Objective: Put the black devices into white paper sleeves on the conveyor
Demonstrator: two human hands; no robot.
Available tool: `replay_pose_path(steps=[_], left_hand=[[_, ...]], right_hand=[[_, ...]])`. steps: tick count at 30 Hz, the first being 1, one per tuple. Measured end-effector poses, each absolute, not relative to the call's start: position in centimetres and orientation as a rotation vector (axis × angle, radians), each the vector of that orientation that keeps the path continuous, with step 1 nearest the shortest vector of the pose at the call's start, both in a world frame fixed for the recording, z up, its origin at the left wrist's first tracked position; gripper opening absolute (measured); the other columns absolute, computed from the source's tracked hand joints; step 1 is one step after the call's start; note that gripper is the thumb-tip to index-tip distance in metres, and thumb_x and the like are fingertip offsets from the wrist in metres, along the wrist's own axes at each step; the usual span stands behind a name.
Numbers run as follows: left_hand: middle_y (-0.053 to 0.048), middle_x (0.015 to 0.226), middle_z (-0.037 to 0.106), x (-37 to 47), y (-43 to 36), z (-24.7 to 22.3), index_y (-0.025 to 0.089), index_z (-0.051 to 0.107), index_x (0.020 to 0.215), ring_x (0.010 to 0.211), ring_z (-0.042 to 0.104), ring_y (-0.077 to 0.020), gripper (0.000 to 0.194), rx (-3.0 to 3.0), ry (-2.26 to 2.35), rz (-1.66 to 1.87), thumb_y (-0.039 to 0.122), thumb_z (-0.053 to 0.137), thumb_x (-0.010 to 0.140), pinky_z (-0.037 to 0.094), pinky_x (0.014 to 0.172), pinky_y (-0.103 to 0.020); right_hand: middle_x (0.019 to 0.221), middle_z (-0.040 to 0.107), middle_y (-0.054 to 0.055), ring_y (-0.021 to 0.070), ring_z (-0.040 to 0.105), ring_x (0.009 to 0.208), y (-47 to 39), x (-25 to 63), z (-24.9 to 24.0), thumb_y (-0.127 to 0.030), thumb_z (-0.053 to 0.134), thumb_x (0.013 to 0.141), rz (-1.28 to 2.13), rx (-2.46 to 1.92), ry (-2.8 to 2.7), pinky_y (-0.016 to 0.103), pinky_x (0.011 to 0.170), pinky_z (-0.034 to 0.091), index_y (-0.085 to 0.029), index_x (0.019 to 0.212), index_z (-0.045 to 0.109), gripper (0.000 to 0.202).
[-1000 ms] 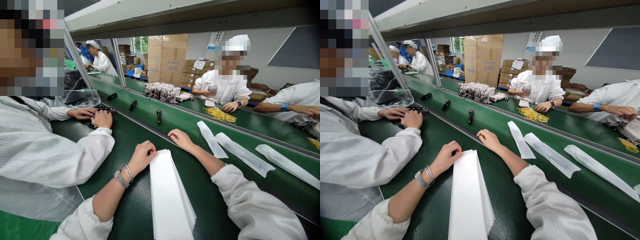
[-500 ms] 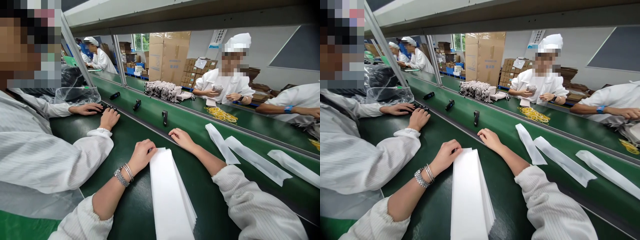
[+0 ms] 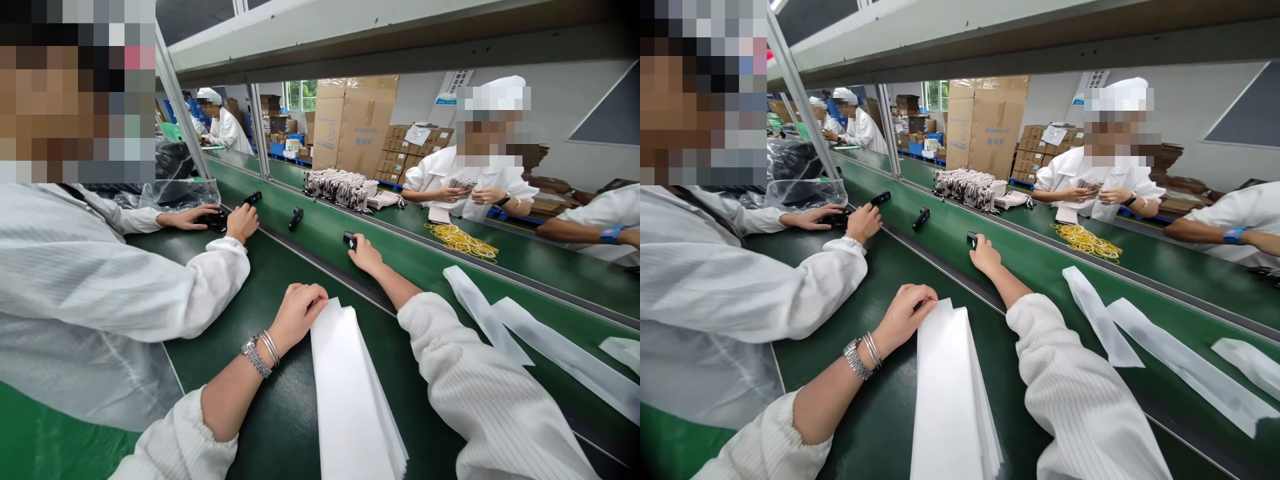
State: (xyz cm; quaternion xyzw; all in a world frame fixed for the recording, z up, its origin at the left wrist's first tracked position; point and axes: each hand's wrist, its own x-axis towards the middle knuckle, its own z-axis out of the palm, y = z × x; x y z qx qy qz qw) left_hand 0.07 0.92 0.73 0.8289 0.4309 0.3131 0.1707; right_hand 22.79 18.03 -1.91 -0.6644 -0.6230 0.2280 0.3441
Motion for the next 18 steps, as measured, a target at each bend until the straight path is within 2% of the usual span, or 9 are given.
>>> replay_pose_path(steps=[2, 5, 8, 11, 15, 18], left_hand=[[0.003, 0.076, 0.061, 0.0, 0.9, 0.9, 0.020, 0.055, 0.081, 0.070, 0.054, -0.0126, 0.015, 2.365, 1.232, 0.913, 0.022, 0.046, 0.093, 0.037, 0.088, -0.034], [0.000, 0.085, 0.059, 0.0, 0.9, 0.9, 0.020, 0.055, 0.079, 0.084, 0.055, -0.0152, 0.013, 2.418, 1.225, 0.966, 0.025, 0.052, 0.091, 0.036, 0.087, -0.034], [-0.001, 0.092, 0.057, 0.1, 0.9, 0.8, 0.020, 0.058, 0.077, 0.090, 0.054, -0.0171, 0.014, 2.446, 1.241, 0.997, 0.028, 0.059, 0.088, 0.035, 0.088, -0.035], [-0.001, 0.094, 0.057, 0.3, 0.7, 0.8, 0.020, 0.059, 0.075, 0.091, 0.053, -0.0177, 0.015, 2.442, 1.250, 1.002, 0.030, 0.064, 0.085, 0.036, 0.089, -0.036], [-0.002, 0.097, 0.057, 0.4, 0.3, 1.1, 0.021, 0.063, 0.077, 0.095, 0.053, -0.0188, 0.012, 2.451, 1.206, 1.026, 0.030, 0.064, 0.085, 0.037, 0.091, -0.037], [-0.003, 0.100, 0.057, 0.3, 0.0, 1.3, 0.022, 0.065, 0.079, 0.098, 0.053, -0.0196, 0.009, 2.457, 1.163, 1.045, 0.028, 0.063, 0.086, 0.038, 0.092, -0.037]], right_hand=[[0.097, 0.061, 0.010, 0.0223, 0.063, 0.080, 17.7, 22.7, -1.9, -0.023, 0.055, 0.081, 0.697, -1.689, -1.534, 0.040, 0.075, 0.050, -0.021, 0.123, 0.045, 0.043], [0.089, 0.061, 0.003, 0.0192, 0.065, 0.075, 14.9, 22.3, -1.6, -0.025, 0.048, 0.085, 0.889, -1.494, -1.455, 0.037, 0.071, 0.054, -0.022, 0.132, 0.032, 0.050], [0.095, 0.061, -0.001, 0.0175, 0.068, 0.082, 10.7, 21.9, -0.7, -0.029, 0.062, 0.078, 1.220, -1.008, -1.311, 0.038, 0.077, 0.056, -0.033, 0.137, 0.020, 0.072], [0.102, 0.060, -0.002, 0.0185, 0.069, 0.084, 7.0, 21.5, 0.5, -0.031, 0.076, 0.069, 1.379, -0.793, -1.238, 0.041, 0.079, 0.057, -0.041, 0.138, 0.013, 0.094], [0.109, 0.058, 0.000, 0.0190, 0.069, 0.079, 4.6, 20.6, 1.3, -0.030, 0.083, 0.062, 1.406, -0.729, -1.195, 0.043, 0.077, 0.058, -0.043, 0.140, 0.006, 0.111], [0.111, 0.056, 0.001, 0.0181, 0.068, 0.079, 4.1, 19.8, 1.0, -0.029, 0.084, 0.061, 1.422, -0.705, -1.213, 0.042, 0.077, 0.057, -0.043, 0.141, 0.004, 0.114]])
